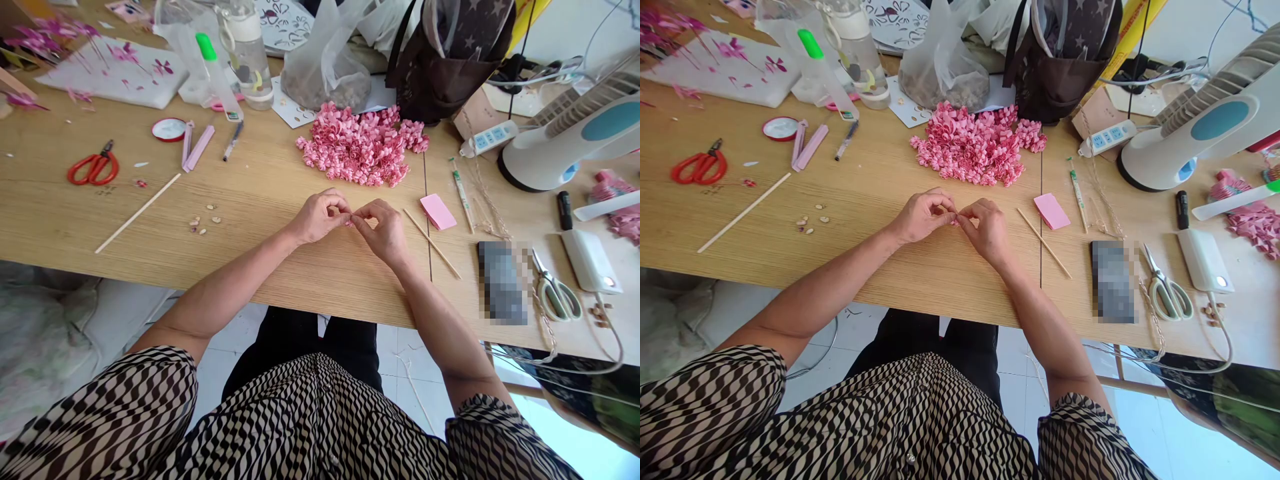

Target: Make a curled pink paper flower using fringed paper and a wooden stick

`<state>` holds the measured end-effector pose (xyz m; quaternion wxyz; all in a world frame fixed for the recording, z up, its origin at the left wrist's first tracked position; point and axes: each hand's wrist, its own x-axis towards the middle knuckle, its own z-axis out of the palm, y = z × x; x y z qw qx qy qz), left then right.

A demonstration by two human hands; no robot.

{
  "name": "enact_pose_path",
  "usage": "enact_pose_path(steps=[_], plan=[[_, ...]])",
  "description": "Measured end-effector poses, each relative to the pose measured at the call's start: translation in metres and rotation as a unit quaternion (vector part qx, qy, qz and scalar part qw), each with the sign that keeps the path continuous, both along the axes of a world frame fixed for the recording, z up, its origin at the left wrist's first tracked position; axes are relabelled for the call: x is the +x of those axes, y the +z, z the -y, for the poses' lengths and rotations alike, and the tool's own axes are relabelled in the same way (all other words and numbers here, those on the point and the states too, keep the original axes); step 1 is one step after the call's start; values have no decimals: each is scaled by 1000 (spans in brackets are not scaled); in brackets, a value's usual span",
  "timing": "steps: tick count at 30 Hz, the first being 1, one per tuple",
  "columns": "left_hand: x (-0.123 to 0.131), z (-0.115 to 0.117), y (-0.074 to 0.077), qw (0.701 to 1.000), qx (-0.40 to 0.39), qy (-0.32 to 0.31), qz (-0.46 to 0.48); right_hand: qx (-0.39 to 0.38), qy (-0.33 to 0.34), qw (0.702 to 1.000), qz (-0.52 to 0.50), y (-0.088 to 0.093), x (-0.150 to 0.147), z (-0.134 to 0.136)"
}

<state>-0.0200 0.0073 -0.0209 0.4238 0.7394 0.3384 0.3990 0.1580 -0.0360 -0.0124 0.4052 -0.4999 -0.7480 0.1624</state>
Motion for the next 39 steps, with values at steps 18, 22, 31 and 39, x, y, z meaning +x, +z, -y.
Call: enact_pose_path(steps=[18, 22, 31, 39], plan=[[6, 12, 10, 914, -349, -33, 205, -17, -37, 996, -74, 0, -3, 0], [6, 13, 10, 938, -300, -24, 174, 8, -34, 998, -48, 0, 0, -1], [7, 12, 10, 943, -278, -23, 178, -122, -27, 977, -172, 3, 0, -2], [7, 22, 13, 988, 62, 111, 86, -366, 37, 772, -518, 5, 1, -4]])
